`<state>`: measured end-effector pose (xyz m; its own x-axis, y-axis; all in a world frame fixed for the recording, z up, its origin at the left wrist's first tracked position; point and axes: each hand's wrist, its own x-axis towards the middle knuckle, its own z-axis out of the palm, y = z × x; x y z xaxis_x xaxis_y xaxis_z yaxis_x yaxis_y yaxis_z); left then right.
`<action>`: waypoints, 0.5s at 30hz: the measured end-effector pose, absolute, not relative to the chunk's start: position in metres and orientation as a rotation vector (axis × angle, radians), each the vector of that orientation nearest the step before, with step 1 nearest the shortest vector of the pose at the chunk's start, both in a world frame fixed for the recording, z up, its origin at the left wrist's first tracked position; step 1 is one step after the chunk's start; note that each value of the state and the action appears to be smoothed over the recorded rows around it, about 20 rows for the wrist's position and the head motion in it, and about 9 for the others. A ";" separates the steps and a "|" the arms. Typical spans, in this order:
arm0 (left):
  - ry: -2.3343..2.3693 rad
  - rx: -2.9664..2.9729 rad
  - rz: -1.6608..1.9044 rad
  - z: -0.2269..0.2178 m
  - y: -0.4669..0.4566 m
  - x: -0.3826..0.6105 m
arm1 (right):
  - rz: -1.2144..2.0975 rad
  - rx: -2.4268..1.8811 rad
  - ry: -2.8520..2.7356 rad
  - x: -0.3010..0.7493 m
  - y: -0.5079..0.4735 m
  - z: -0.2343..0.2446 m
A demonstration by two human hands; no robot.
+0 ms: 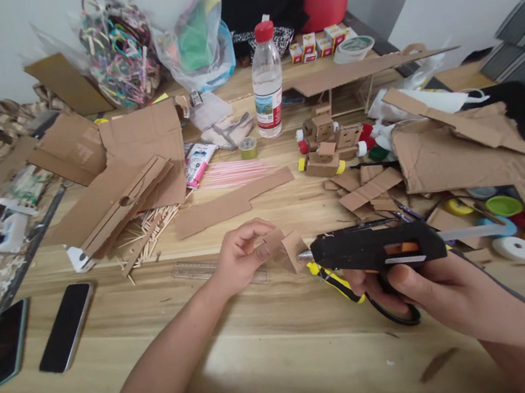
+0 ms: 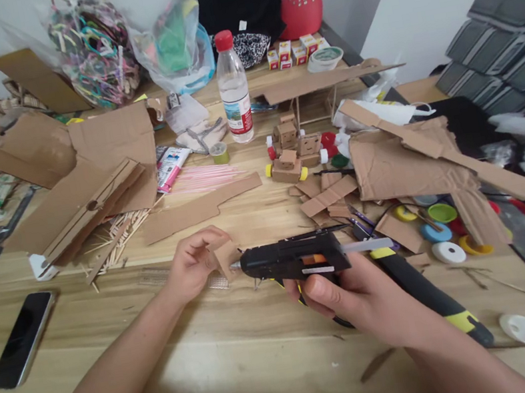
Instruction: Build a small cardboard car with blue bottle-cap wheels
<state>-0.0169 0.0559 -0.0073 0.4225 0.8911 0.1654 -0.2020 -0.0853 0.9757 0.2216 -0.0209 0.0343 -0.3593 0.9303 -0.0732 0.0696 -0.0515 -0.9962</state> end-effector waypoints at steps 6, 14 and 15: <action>0.697 1.249 1.047 -0.010 0.056 -0.015 | 1.473 -1.086 -1.526 0.221 -0.020 0.035; 0.700 1.160 1.058 -0.011 0.054 -0.014 | 1.506 -1.076 -1.506 0.220 -0.021 0.031; 0.703 1.155 1.059 -0.010 0.054 -0.013 | 1.509 -1.080 -1.506 0.220 -0.021 0.031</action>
